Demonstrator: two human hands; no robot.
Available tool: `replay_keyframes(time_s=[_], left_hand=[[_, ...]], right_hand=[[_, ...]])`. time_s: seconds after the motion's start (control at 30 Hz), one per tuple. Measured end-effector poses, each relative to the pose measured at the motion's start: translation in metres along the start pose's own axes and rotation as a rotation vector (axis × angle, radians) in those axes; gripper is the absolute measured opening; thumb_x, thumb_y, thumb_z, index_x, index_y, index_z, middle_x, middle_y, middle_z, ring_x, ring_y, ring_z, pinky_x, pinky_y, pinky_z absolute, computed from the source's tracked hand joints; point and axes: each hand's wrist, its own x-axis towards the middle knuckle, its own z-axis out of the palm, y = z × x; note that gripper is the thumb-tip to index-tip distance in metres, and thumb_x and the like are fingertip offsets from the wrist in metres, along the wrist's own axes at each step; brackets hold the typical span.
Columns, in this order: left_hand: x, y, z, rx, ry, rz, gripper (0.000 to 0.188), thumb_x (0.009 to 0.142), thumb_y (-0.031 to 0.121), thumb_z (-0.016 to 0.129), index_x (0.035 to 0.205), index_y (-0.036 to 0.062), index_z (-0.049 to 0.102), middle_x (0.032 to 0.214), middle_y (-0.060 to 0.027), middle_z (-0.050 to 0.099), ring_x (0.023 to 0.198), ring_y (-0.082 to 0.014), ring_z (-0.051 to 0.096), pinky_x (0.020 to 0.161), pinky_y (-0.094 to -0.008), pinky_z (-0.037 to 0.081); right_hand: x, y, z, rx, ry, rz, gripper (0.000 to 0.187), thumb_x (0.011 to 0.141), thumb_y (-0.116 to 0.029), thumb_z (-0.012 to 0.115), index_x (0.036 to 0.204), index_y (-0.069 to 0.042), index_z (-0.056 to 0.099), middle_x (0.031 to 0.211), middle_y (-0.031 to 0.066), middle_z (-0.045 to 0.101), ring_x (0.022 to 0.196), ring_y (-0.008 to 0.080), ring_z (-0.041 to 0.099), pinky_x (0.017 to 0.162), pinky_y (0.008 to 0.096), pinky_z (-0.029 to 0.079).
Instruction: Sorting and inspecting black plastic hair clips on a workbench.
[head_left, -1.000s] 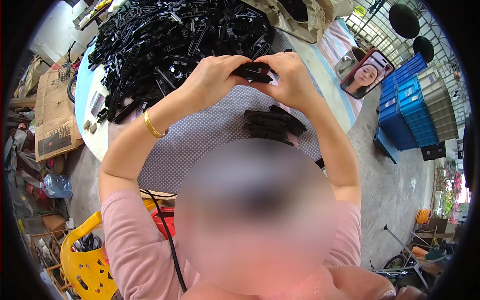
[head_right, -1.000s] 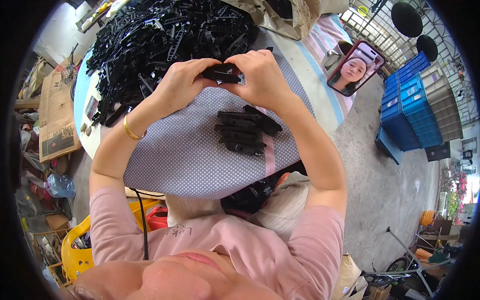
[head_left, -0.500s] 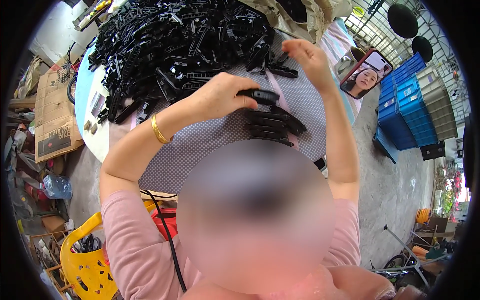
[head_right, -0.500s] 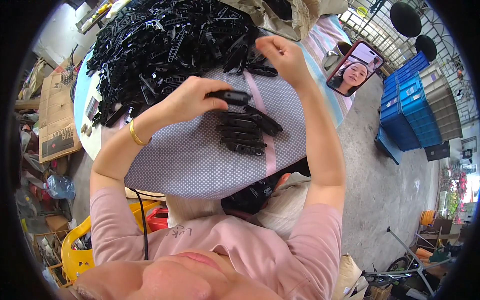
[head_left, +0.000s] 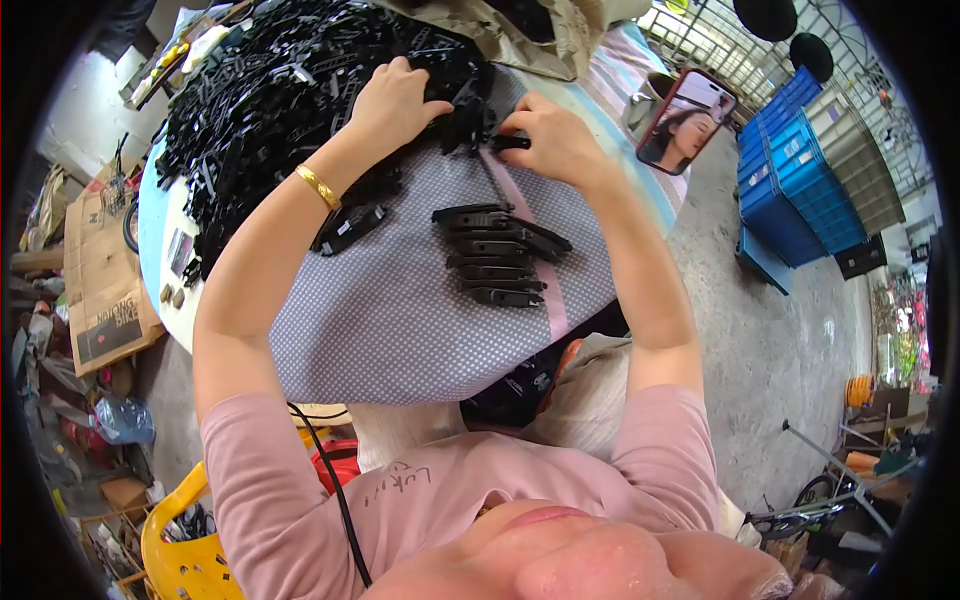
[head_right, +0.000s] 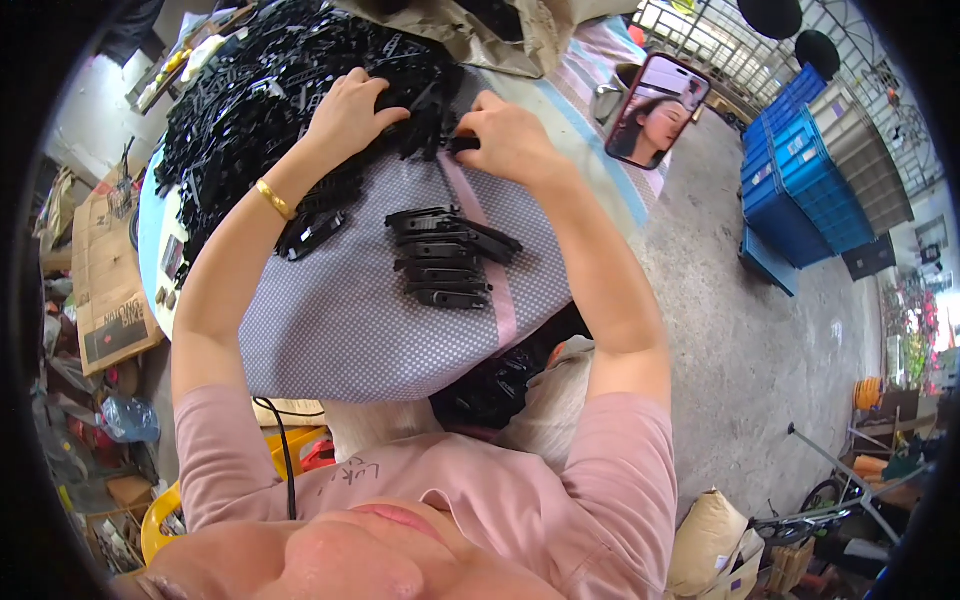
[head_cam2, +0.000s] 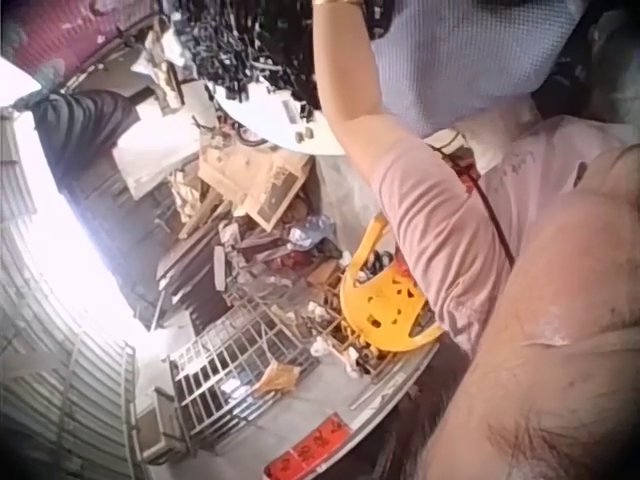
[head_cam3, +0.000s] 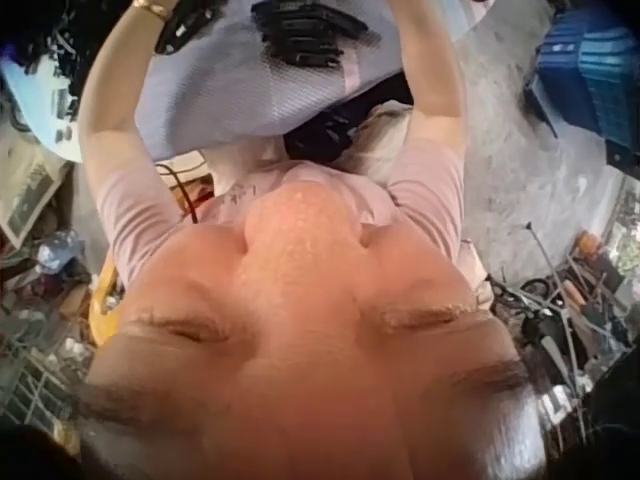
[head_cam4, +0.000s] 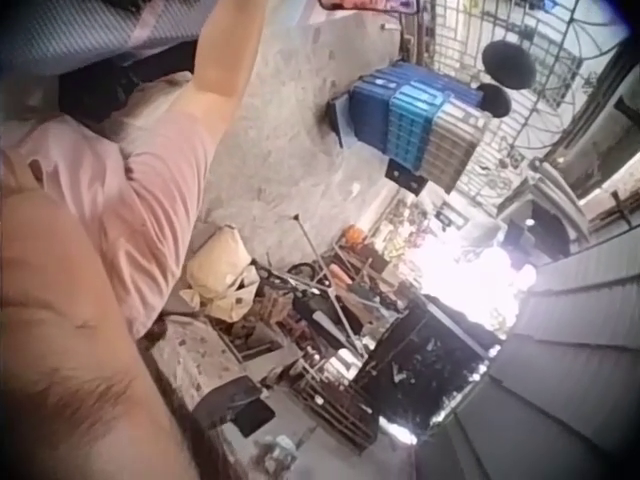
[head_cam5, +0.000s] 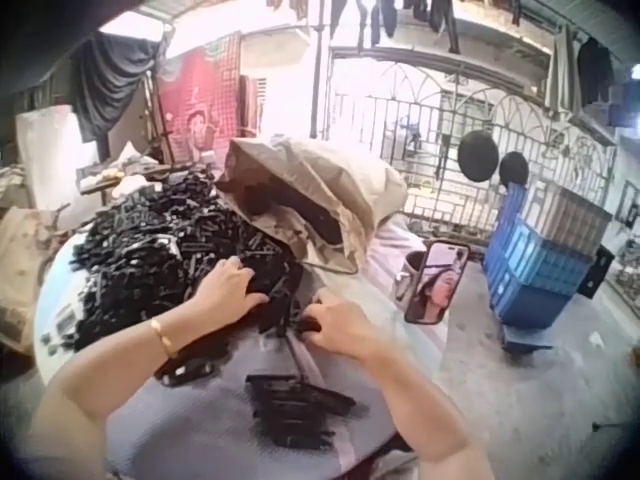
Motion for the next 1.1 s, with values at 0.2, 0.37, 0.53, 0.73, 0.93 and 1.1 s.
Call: replay_keyframes(time_s=[0.2,0.37,0.53,0.73,0.93,1.1], left_hand=[[0.006,-0.004,0.009,-0.053,-0.044,-0.099,0.023,0.078,0.018,0.062,0.093,0.0015,0.062,0.089,-0.0151,0.060,0.088,-0.0324,0.057,0.080,-0.0376,0.046],[-0.012,-0.006,-0.021,-0.193,0.087,-0.170,0.023,0.080,0.011,0.059,0.098,-0.0039,0.058,0.085,-0.0165,0.065,0.077,-0.0289,0.064,0.073,-0.0343,0.050],[-0.034,0.017,-0.036,-1.178,-0.148,-0.553,0.027,0.087,0.005,0.053,0.110,-0.0088,0.051,0.096,-0.0131,0.061,0.082,-0.0176,0.064,0.075,-0.0262,0.053],[-0.043,0.024,-0.040,-1.511,-0.212,-0.677,0.034,0.085,0.000,0.054,0.116,-0.0127,0.046,0.103,-0.0181,0.058,0.092,-0.0224,0.062,0.086,-0.0284,0.051],[-0.050,0.015,-0.032,-1.637,-0.224,-0.636,0.036,0.084,0.000,0.056,0.118,-0.0071,0.048,0.107,-0.0139,0.058,0.098,-0.0219,0.061,0.090,-0.0302,0.048],[-0.050,0.018,-0.030,-1.617,-0.211,-0.625,0.034,0.085,0.002,0.056,0.118,-0.0043,0.050,0.105,-0.0130,0.059,0.096,-0.0208,0.061,0.090,-0.0301,0.049]], right_hand=[[0.003,0.003,0.002,0.279,0.258,-0.020,0.034,0.065,-0.026,0.071,0.090,-0.004,0.062,0.086,0.0106,0.063,0.074,0.0257,0.060,0.067,0.0336,0.048],[0.006,-0.008,-0.003,0.638,0.395,0.055,0.043,0.079,-0.017,0.069,0.115,-0.003,0.051,0.083,0.0042,0.061,0.070,0.0075,0.058,0.061,0.0212,0.045],[0.005,-0.025,-0.009,1.207,0.332,0.011,0.037,0.083,-0.009,0.063,0.116,0.003,0.050,0.095,0.0059,0.061,0.081,0.0105,0.059,0.070,0.0230,0.051],[0.004,-0.030,0.000,1.017,0.293,-0.039,0.034,0.079,-0.003,0.066,0.111,0.003,0.055,0.097,0.0074,0.062,0.088,0.0113,0.058,0.077,0.0239,0.049],[0.003,-0.036,0.005,0.756,0.222,-0.085,0.034,0.079,-0.008,0.068,0.110,0.002,0.058,0.094,0.0045,0.062,0.082,0.0086,0.057,0.073,0.0212,0.047],[0.002,-0.039,0.002,0.767,0.228,-0.055,0.034,0.080,-0.012,0.068,0.109,0.002,0.058,0.091,0.0040,0.062,0.080,0.0081,0.057,0.072,0.0212,0.047]])
